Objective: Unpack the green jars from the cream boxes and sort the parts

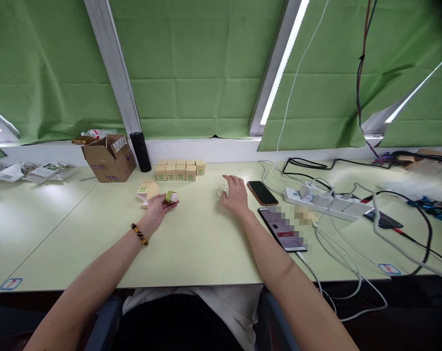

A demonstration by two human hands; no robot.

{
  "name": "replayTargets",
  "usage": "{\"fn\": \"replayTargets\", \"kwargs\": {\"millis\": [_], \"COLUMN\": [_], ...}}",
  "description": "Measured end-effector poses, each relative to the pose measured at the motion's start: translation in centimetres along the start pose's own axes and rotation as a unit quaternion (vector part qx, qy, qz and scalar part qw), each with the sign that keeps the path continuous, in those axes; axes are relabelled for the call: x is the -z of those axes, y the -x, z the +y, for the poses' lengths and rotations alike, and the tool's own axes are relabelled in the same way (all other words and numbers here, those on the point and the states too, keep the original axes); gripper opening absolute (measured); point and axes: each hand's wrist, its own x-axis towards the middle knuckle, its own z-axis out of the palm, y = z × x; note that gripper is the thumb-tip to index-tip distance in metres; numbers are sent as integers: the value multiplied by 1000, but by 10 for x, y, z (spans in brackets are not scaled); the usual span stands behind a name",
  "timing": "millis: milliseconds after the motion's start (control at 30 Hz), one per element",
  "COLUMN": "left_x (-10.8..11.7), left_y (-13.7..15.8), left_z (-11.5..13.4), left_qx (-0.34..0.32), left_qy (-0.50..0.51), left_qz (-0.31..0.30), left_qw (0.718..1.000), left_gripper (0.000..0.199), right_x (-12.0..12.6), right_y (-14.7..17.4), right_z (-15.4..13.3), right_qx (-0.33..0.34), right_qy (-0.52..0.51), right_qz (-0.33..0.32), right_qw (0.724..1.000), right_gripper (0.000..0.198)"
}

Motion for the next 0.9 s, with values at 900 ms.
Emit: {"fn": "replayTargets", "kwargs": {"millis": [900], "left_x": [-11], "left_y": [33], "left_z": [-3], "left_qx": [77], "left_qy": [-37], "left_qz": [-299], "left_qw": [950], "left_gripper": [19], "right_x": [-26], "right_y": [37], "right_z": [-110], "right_qx": [294], "right_qy": [-209], "right_qz": [12], "right_qw": [933], "right_gripper": [51]}}
